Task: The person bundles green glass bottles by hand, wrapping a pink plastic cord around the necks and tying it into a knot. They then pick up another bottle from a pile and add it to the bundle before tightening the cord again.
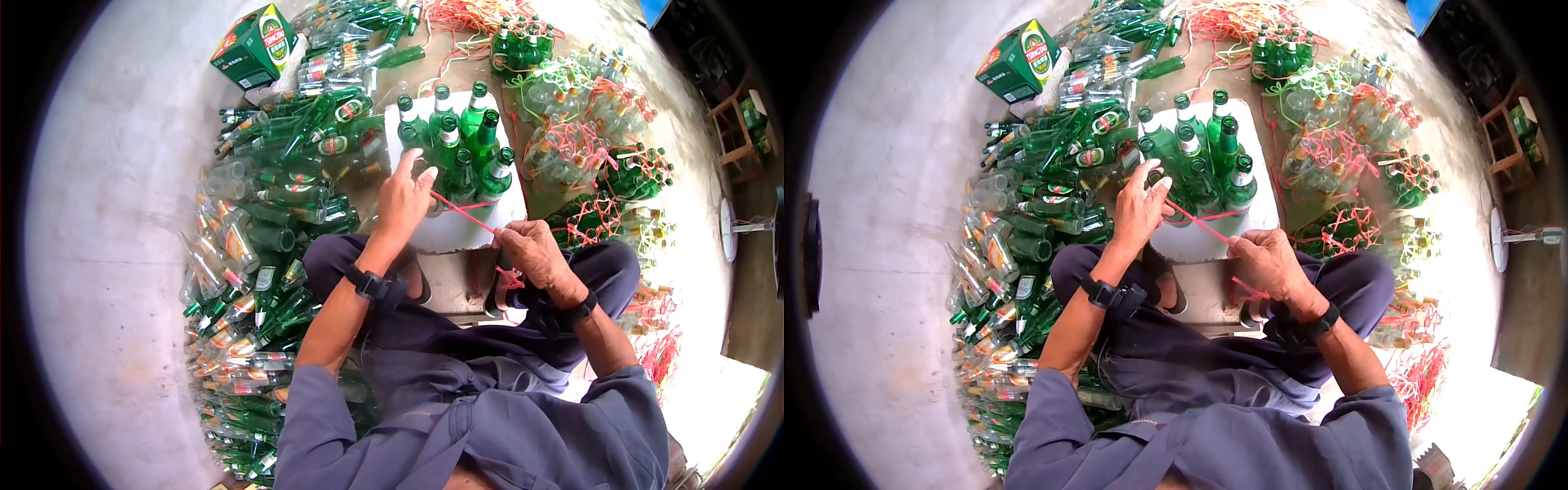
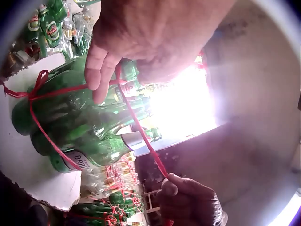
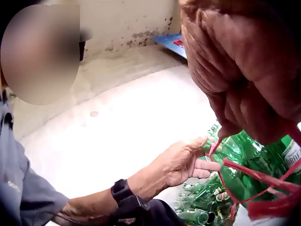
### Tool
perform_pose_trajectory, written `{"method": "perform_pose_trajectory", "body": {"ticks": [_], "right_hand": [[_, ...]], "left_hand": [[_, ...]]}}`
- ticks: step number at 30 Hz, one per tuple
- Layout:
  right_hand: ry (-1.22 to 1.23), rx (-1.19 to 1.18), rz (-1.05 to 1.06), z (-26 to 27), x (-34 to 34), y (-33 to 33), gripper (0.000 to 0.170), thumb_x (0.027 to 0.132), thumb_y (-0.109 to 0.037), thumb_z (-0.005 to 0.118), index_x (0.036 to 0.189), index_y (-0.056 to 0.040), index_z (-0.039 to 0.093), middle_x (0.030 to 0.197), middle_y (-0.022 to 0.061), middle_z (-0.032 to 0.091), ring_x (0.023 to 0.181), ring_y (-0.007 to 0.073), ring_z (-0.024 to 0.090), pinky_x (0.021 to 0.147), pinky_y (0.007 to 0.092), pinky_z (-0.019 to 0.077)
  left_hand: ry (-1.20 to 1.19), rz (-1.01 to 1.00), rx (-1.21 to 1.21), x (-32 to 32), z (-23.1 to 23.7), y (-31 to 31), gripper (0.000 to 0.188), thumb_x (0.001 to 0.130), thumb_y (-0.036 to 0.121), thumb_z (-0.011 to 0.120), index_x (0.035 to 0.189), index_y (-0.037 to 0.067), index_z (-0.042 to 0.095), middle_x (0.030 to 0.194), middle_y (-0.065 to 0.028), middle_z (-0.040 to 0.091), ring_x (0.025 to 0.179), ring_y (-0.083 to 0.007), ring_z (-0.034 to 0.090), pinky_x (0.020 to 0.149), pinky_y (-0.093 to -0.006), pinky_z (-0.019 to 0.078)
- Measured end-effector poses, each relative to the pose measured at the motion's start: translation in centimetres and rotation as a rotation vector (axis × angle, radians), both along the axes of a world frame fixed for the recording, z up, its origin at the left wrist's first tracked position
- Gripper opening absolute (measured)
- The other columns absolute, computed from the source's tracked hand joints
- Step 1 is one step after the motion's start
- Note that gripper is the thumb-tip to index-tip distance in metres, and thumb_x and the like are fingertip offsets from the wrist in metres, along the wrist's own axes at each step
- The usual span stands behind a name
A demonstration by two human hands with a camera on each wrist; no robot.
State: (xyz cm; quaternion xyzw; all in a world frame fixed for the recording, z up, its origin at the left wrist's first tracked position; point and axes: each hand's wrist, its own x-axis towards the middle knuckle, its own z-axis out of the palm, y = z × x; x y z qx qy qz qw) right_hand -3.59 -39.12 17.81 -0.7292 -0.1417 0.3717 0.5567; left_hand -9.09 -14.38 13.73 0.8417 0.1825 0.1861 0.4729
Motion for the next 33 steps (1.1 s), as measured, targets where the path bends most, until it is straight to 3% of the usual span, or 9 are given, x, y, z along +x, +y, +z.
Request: {"method": "perform_pose_trajectory", "body": {"ticks": [7,13,18,20,22,24,26,28,33], "right_hand": [[-0.128,-0.140,0.151,1.8,3.9,-1.2,0.036,0.091,-0.027,0.062,0.082,0.0062,0.071,0.056,0.0012,0.046,0.056,0.0080,0.042,0.052,0.0281,0.0362],[-0.456,-0.120,0.283,0.7,7.1,-1.6,0.032,0.086,-0.022,0.060,0.078,0.0074,0.069,0.052,0.0103,0.049,0.049,0.0129,0.049,0.050,0.0340,0.0432],[-0.406,-0.167,0.296,-1.4,11.3,-2.3,0.030,0.082,-0.022,0.061,0.075,0.0066,0.068,0.053,0.0069,0.053,0.044,0.0132,0.052,0.046,0.0301,0.0434],[-0.167,-0.269,0.217,2.9,11.0,-2.0,0.028,0.085,-0.021,0.062,0.073,0.0051,0.065,0.052,0.0035,0.049,0.045,0.0116,0.050,0.044,0.0286,0.0393],[-0.369,-0.038,0.393,0.9,12.6,-3.1,0.027,0.089,-0.019,0.063,0.071,0.0009,0.062,0.054,-0.0022,0.045,0.046,0.0087,0.046,0.042,0.0276,0.0345],[0.160,0.041,0.076,-0.5,13.3,-2.9,0.024,0.093,-0.018,0.062,0.076,-0.0023,0.065,0.057,-0.0060,0.045,0.046,0.0074,0.041,0.041,0.0277,0.0302],[0.162,0.011,-0.015,-0.3,12.7,-2.2,0.020,0.094,-0.017,0.063,0.081,-0.0027,0.068,0.058,-0.0064,0.048,0.044,0.0064,0.038,0.041,0.0261,0.0291],[0.414,0.140,-0.267,-2.6,13.0,-1.5,0.017,0.094,-0.014,0.061,0.090,0.0003,0.069,0.059,-0.0056,0.049,0.044,0.0056,0.036,0.039,0.0254,0.0299],[0.905,0.533,-0.357,-2.6,14.1,-1.9,0.017,0.102,-0.007,0.047,0.088,-0.0015,0.055,0.066,-0.0076,0.037,0.046,0.0039,0.029,0.037,0.0175,0.0245]], "left_hand": [[0.069,0.037,-0.156,-0.4,-0.4,-0.5,0.041,0.097,0.019,0.063,0.133,0.001,0.052,0.097,-0.0109,0.068,0.060,-0.0144,0.067,0.052,-0.0258,0.0505],[-0.206,0.276,-0.001,-2.3,-0.3,-2.1,0.030,0.094,0.006,0.064,0.122,-0.002,0.057,0.100,-0.0087,0.067,0.088,-0.0137,0.063,0.081,-0.0286,0.0526],[-0.219,0.177,-0.015,-3.1,0.5,-2.0,0.023,0.094,0.004,0.063,0.116,-0.002,0.060,0.100,-0.0074,0.068,0.089,-0.0128,0.064,0.080,-0.0267,0.0523],[-0.258,0.143,-0.080,-3.3,1.2,-2.8,0.020,0.094,0.003,0.063,0.113,-0.002,0.062,0.099,-0.0069,0.068,0.088,-0.0123,0.064,0.079,-0.0262,0.0524],[-0.182,0.042,-0.190,-3.6,2.2,-4.5,0.015,0.094,0.004,0.064,0.108,-0.001,0.064,0.096,-0.0062,0.069,0.085,-0.0119,0.065,0.076,-0.0254,0.0527],[-0.149,-0.145,-0.232,-3.2,3.9,-6.8,0.014,0.094,0.008,0.066,0.105,0.000,0.067,0.095,-0.0066,0.070,0.086,-0.0113,0.066,0.078,-0.0256,0.0529],[-0.075,-0.297,-0.412,-1.8,2.2,-8.9,0.022,0.091,0.012,0.069,0.110,0.002,0.065,0.112,-0.0116,0.069,0.101,-0.0153,0.066,0.087,-0.0306,0.0527],[-0.128,-0.402,-0.264,-0.2,0.4,-11.0,0.029,0.086,0.016,0.073,0.110,0.004,0.063,0.132,-0.0153,0.061,0.117,-0.0233,0.059,0.095,-0.0368,0.0503],[-0.048,-0.657,-0.429,3.2,-1.8,-13.6,0.024,0.088,0.018,0.069,0.104,0.001,0.061,0.113,-0.0135,0.067,0.102,-0.0214,0.063,0.090,-0.0327,0.0507]]}}
